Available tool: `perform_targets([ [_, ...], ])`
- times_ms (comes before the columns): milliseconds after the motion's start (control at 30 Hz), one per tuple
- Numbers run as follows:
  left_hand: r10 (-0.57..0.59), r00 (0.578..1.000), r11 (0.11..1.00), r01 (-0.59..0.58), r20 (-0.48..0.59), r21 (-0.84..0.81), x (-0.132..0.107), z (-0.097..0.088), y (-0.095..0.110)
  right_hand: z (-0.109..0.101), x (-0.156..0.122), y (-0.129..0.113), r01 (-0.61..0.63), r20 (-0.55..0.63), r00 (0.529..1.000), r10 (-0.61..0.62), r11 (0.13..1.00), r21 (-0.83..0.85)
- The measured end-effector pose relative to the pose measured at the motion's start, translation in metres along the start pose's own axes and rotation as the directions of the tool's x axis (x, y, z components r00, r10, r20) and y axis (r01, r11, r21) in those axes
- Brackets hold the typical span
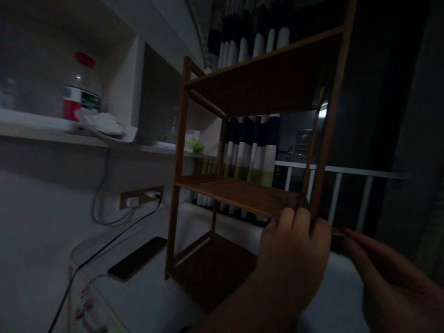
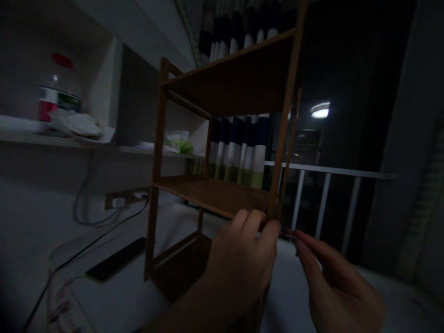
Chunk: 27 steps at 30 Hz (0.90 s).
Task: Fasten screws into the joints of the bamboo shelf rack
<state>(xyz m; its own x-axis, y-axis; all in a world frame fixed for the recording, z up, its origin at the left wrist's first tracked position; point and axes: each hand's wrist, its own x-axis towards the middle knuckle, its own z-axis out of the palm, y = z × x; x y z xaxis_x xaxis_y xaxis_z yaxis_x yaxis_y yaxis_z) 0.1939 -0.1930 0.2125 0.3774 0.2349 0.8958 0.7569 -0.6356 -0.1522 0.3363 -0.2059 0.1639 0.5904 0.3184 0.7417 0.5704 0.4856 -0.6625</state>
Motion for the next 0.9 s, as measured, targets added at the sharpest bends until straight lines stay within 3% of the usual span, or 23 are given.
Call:
perform_targets([
  [100, 0.006, 1.0, 1.0, -0.006, -0.008, 0.019, 0.001, 0.001, 0.0, 0.003, -0.003, -0.012, -0.046, -0.01, 0.999, 0.046, 0.998, -0.042],
  [400, 0.01, 1.0, 0.999, -0.009, -0.027, 0.053, 0.003, 0.002, 0.0, 0.003, 0.0, -0.015, 0.157, 0.102, 0.982, -0.161, 0.986, 0.048],
  [567, 0.006, 1.0, 0.998, -0.005, -0.023, 0.058, 0.002, 0.003, 0.0, 0.003, 0.0, -0.017, 0.171, 0.074, 0.982, -0.173, 0.985, 0.034],
  [900, 0.008, 1.0, 0.999, -0.007, -0.022, 0.051, 0.003, 0.001, 0.0, 0.003, 0.003, -0.019, 0.217, 0.155, 0.962, -0.226, 0.974, 0.072],
])
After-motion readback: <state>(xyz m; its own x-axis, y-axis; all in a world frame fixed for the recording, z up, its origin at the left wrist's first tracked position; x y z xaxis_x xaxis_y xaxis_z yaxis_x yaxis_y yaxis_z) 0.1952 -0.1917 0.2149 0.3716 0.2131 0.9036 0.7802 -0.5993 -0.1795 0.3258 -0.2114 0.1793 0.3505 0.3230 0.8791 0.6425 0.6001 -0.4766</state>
